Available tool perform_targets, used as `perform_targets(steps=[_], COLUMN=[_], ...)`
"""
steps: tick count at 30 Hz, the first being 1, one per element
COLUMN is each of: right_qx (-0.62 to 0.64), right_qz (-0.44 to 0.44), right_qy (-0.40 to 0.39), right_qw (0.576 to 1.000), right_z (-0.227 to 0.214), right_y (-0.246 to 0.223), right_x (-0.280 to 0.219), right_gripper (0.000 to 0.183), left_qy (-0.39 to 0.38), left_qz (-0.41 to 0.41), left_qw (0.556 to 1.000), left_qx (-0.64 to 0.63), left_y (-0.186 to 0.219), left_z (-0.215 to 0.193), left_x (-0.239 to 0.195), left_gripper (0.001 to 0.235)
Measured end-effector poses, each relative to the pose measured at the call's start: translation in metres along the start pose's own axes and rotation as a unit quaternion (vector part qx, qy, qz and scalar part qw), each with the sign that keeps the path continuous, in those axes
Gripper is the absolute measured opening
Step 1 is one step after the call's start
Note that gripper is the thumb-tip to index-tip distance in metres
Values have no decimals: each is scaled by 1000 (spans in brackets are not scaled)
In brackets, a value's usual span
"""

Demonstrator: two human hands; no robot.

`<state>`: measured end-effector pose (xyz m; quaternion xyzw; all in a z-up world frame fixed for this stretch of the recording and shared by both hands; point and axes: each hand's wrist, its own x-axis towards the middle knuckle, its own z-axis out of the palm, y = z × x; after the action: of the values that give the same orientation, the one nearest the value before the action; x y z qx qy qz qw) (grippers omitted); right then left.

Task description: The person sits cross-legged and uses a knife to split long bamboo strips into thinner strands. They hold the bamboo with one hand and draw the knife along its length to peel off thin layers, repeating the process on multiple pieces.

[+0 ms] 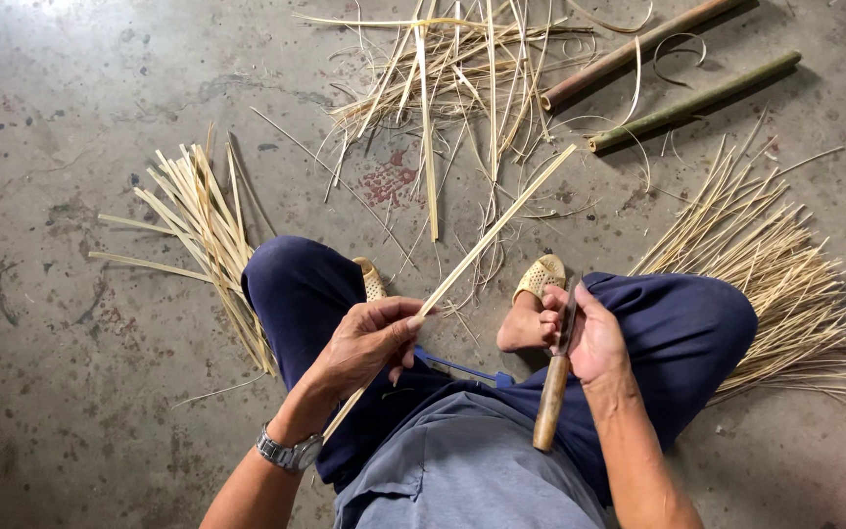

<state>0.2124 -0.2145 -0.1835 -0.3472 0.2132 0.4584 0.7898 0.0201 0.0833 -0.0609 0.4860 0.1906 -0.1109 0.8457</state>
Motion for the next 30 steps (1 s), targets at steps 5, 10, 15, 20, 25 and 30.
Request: perform_targets(steps=[5, 10, 15, 20, 25, 30], right_qx=[86, 55, -177, -322, -335, -297], right_qz=[-37, -128, -236, -55, 115, 164], right_qy=[-90, -138, -105, -195, -250, -294], right_qw=[992, 981, 950, 925, 901, 893], right_z=[-4, 21, 74, 127, 151, 151], right_y=[4, -1, -21, 1, 32, 47], right_x=[-8, -21, -64, -113, -124, -127], right_gripper=[41, 32, 30, 61, 76, 68], left_qy=[9, 12, 5, 37, -27, -139], left_qz=[7, 7, 13, -18, -38, 16], left_qw=[1000, 1000, 1000, 999, 998, 990], left_qx=[-9, -15, 1, 21, 30, 19], left_y=[-2, -3, 0, 8, 6, 2], left_z=[1, 0, 4, 16, 30, 33], left_x=[1, 0, -5, -15, -30, -46], left_gripper=[31, 28, 27, 28, 32, 31])
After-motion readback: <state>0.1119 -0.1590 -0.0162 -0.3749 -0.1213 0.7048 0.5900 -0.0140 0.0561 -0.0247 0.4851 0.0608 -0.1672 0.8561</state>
